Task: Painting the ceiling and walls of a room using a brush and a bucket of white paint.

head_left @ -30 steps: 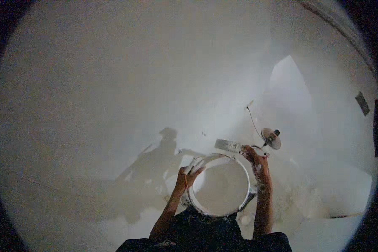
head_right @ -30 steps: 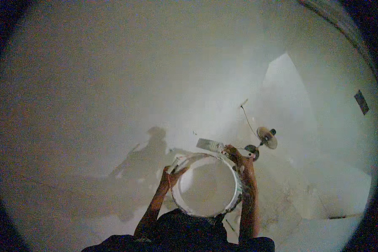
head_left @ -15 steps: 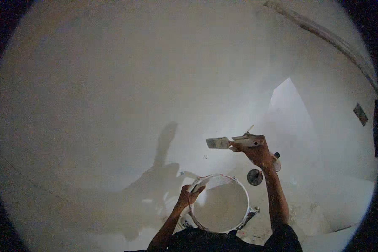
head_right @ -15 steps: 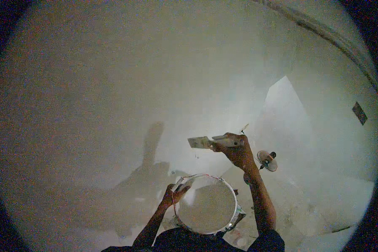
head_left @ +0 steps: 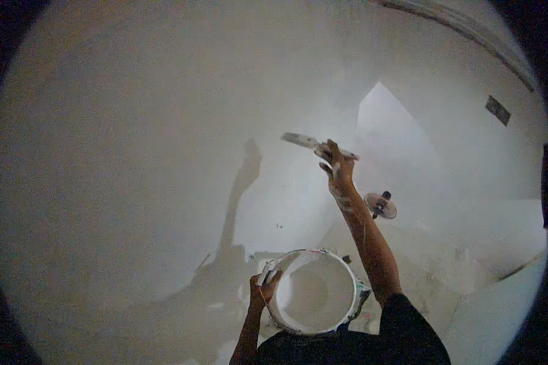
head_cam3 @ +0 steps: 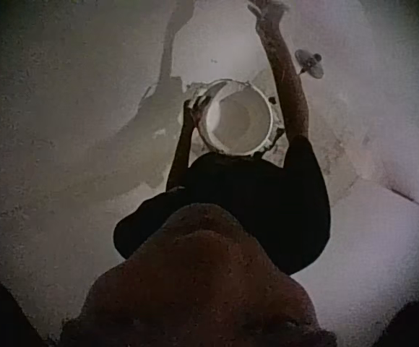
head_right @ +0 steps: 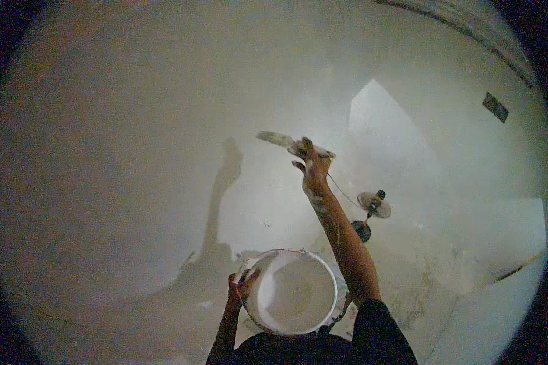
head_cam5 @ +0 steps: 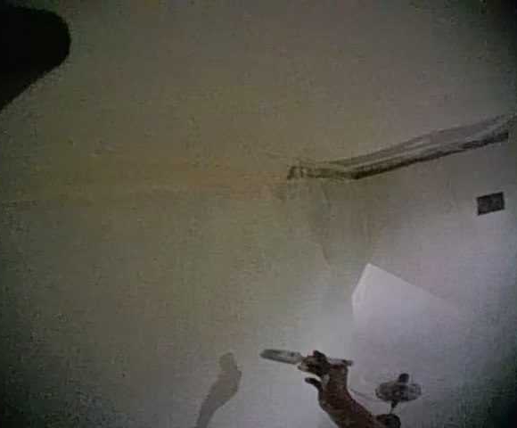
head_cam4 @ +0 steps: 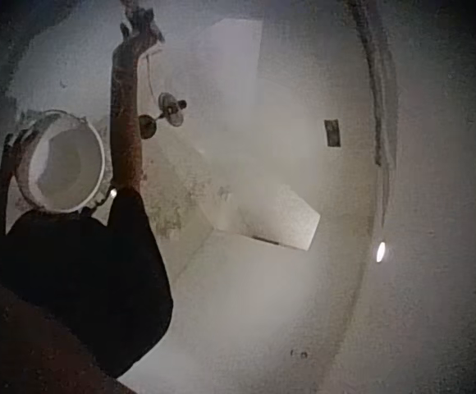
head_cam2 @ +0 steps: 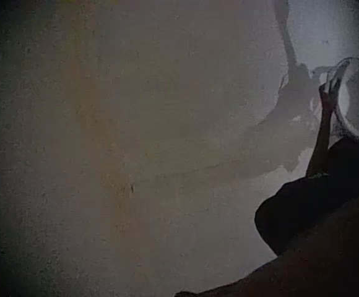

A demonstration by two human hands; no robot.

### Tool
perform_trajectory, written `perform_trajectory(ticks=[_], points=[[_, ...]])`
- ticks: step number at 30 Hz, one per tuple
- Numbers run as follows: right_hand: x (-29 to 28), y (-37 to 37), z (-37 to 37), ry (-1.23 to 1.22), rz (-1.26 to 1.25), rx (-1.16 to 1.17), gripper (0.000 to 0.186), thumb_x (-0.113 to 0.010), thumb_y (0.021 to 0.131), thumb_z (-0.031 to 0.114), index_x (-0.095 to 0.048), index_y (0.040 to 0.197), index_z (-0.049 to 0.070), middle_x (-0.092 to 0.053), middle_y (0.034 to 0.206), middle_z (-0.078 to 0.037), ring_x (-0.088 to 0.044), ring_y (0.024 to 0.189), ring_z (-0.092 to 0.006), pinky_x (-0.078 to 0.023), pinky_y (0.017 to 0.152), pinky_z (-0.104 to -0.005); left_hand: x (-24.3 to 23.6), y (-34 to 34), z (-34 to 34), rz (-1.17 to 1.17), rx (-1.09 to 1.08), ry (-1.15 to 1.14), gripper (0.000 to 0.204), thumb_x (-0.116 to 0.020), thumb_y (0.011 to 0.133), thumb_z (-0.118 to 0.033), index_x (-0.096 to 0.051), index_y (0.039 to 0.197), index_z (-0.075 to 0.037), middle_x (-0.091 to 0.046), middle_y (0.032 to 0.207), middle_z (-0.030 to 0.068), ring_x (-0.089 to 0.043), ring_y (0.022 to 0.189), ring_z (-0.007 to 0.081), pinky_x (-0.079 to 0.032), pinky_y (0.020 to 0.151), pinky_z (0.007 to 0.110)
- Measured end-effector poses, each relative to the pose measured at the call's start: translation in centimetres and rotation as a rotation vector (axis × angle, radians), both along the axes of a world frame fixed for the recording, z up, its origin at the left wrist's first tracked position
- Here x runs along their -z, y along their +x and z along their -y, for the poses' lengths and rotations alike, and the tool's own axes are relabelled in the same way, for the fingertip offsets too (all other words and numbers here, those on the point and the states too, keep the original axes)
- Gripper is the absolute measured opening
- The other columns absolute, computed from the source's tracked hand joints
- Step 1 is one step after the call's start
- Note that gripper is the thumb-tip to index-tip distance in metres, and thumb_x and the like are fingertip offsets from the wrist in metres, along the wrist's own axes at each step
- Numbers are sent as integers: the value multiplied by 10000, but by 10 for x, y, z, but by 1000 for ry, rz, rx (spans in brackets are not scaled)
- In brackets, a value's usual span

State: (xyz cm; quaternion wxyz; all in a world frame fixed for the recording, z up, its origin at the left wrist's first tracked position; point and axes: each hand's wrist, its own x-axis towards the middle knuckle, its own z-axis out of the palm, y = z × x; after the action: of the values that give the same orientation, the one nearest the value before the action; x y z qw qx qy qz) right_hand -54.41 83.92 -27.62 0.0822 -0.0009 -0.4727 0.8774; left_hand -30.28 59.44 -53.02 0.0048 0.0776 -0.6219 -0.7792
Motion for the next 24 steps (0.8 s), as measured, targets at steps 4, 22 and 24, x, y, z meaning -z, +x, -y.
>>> perform_trajectory(ticks=[4,22,24], points=[[-6,-46,8,18,-194,50,450,-618,861,390,-566,1117,23,-629,1038,-98,-602,992,-195,-491,779,-342,-31,-14,-15,-28,47,-714,221,-683,823,-247,-680,881,-34,-678,729,92,-623,638,117,-473,628,264],[-22,-157,88,331,-426,403,165,-672,811,119,-630,727,-16,-665,746,-103,-629,630,-138,-540,640,-277,-89,-27,1,54,133,-684,253,-693,822,-262,-679,851,-11,-609,575,102,-540,530,97,-422,499,317],[-11,-157,80,338,-321,418,171,-668,807,124,-628,718,-17,-667,747,-117,-625,615,-131,-530,619,-271,-86,-26,0,9,120,-701,253,-691,824,-262,-678,855,-12,-612,585,116,-547,534,100,-427,504,316]])
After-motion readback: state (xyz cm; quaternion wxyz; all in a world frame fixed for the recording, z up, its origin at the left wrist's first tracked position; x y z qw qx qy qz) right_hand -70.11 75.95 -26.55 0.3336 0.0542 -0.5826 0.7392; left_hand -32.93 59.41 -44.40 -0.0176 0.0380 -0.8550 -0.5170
